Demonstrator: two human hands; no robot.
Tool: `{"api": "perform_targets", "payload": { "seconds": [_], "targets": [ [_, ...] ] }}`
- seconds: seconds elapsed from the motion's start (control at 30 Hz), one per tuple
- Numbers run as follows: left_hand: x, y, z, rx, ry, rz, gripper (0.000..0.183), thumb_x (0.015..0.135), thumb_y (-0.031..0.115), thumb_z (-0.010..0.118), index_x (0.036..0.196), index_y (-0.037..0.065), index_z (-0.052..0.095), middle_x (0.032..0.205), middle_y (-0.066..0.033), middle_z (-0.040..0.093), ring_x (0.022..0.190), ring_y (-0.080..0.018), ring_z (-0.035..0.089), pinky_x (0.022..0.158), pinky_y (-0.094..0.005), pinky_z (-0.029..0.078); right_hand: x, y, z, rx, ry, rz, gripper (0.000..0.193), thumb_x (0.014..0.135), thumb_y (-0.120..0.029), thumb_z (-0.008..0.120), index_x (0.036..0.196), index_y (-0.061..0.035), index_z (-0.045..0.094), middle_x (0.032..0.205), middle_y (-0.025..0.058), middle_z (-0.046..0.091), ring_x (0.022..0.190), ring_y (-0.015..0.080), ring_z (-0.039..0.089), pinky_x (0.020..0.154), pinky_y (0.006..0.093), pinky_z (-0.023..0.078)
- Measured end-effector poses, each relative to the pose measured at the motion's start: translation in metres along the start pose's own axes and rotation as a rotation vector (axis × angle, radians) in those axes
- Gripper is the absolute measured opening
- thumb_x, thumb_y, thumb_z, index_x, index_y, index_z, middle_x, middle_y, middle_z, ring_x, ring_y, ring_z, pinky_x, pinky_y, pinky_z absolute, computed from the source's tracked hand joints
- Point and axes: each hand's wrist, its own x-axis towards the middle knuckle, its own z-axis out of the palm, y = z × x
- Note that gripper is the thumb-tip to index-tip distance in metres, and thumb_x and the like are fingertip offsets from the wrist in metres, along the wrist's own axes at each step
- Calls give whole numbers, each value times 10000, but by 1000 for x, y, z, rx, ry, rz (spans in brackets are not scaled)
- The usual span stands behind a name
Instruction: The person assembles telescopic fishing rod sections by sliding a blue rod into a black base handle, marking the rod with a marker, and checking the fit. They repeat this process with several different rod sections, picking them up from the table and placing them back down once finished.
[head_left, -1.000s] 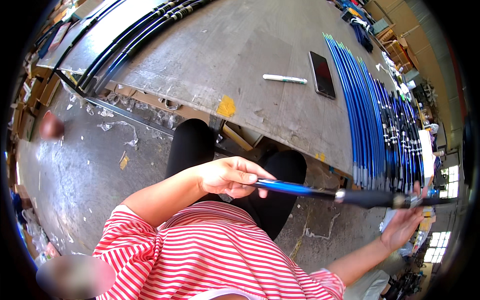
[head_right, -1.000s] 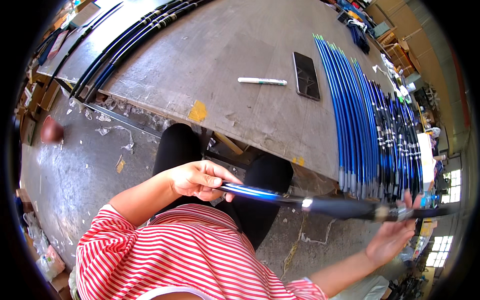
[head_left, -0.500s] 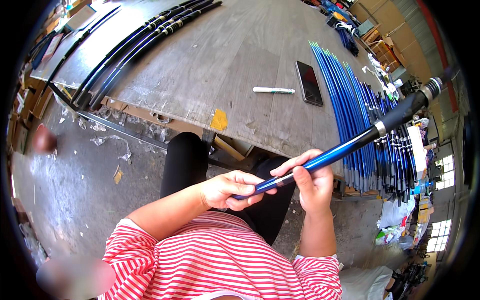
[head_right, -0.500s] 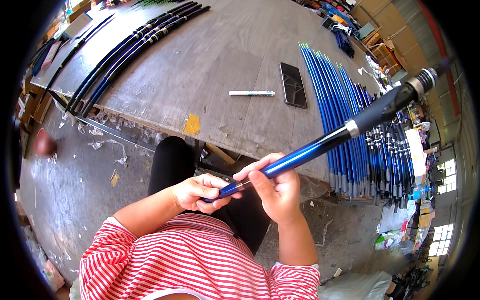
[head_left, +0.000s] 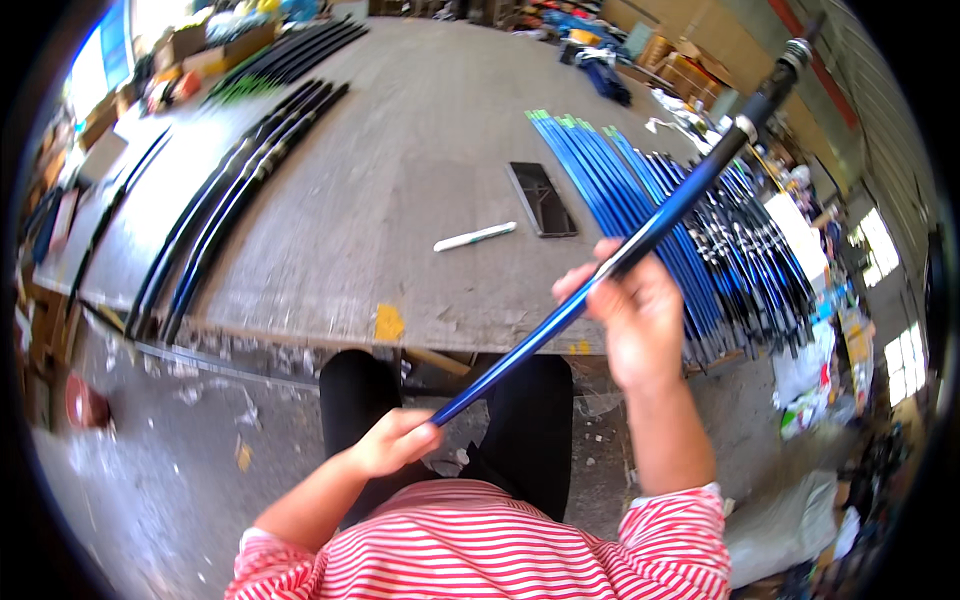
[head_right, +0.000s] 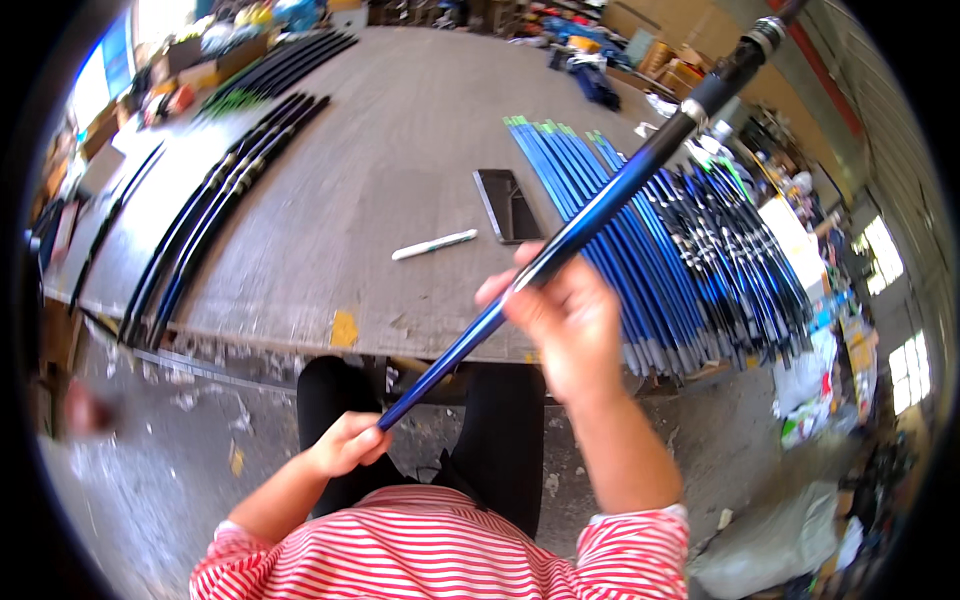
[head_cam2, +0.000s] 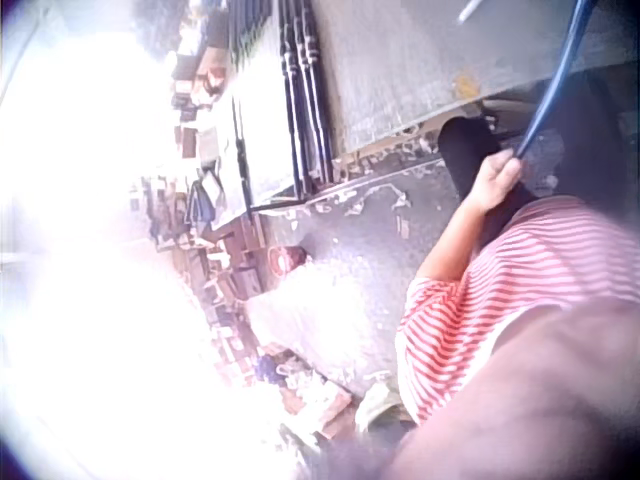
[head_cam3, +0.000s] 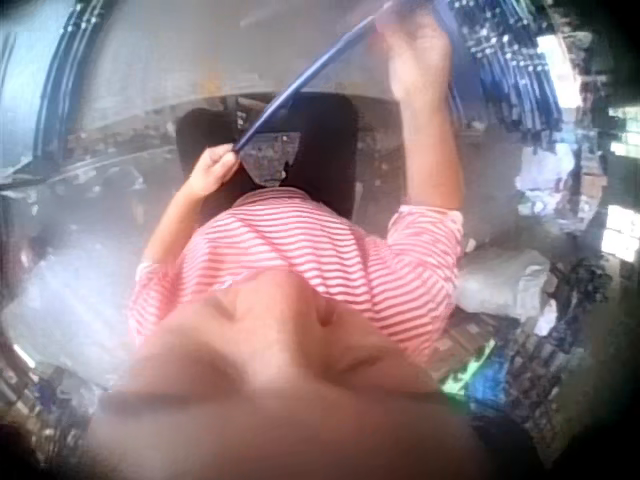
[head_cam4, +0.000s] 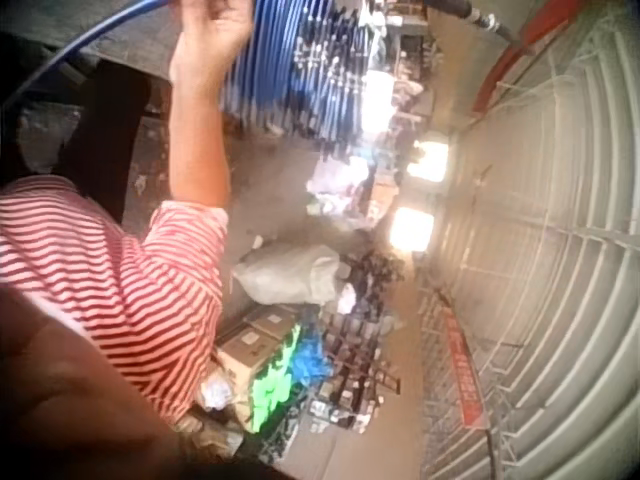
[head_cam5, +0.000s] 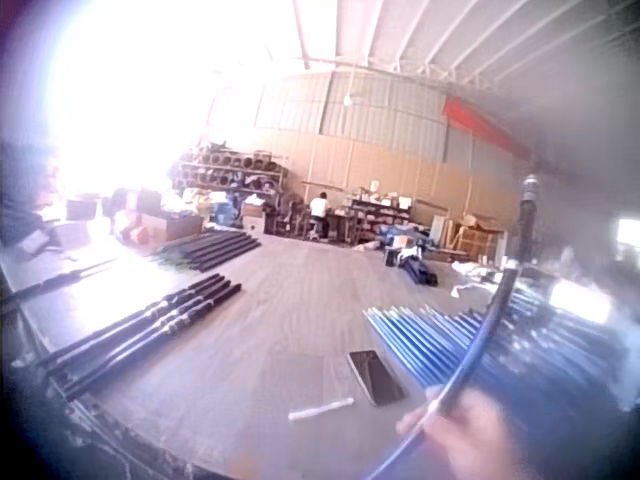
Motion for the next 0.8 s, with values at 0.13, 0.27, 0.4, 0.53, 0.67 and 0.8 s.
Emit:
{"api": "perform_targets", "payload": {
  "seconds": [0.13, 0.27, 0.4, 0.53, 0.67, 0.8],
  "targets": [
    [-82, -22, -40, 222, 194, -229, 455, 891, 440, 462, 659, 49, 466, 525, 22, 430, 457, -66, 367, 412, -226, 286, 58, -48, -83, -50, 199, -2, 233, 879, -152, 532, 1057, -6, 491, 832, 134, 612, 782, 232, 629, 694, 347, 539],
    [-117, 14, -41, 697, 401, -205, 338, 871, 319, 530, 688, 34, 519, 536, -51, 470, 502, -145, 464, 458, -299, 360, 73, -16, -83, 195, 297, 200, 51, 869, -89, 540, 886, -42, 527, 810, 129, 607, 793, 245, 628, 759, 378, 526],
    [-100, 38, -21, 1490, 677, 193, 271, 822, 204, 560, 962, -29, 571, 683, -113, 522, 573, -248, 507, 502, -327, 385, 100, 17, -85, 610, 557, 354, 34, 887, -15, 444, 919, -6, 451, 887, 155, 538, 773, 234, 574, 744, 389, 517],
    [-105, 55, -6, 1915, 711, 203, 407, 822, 201, 537, 1139, -53, 501, 764, -124, 552, 594, -277, 529, 507, -372, 401, 132, 35, -79, 604, 649, 407, 121, 874, -143, 479, 806, -65, 415, 578, 50, 436, 461, 152, 407, 487, 327, 389],
    [-114, 60, 16, 1756, 620, -71, 316, 838, 283, 516, 962, -7, 520, 682, -121, 520, 592, -292, 542, 506, -373, 412, 143, 30, -60, 674, 748, 431, 322, 867, -258, 505, 592, -148, 377, 485, -51, 294, 386, 72, 275, 391, 222, 239],
    [-121, 59, 21, 987, 520, -469, 319, 869, 308, 516, 728, 23, 484, 647, -99, 563, 560, -219, 532, 528, -389, 403, 142, 25, -75, 734, 625, 457, 349, 871, -310, 528, 618, -153, 344, 440, -68, 222, 343, 72, 172, 354, 228, 141]
  ]
}}
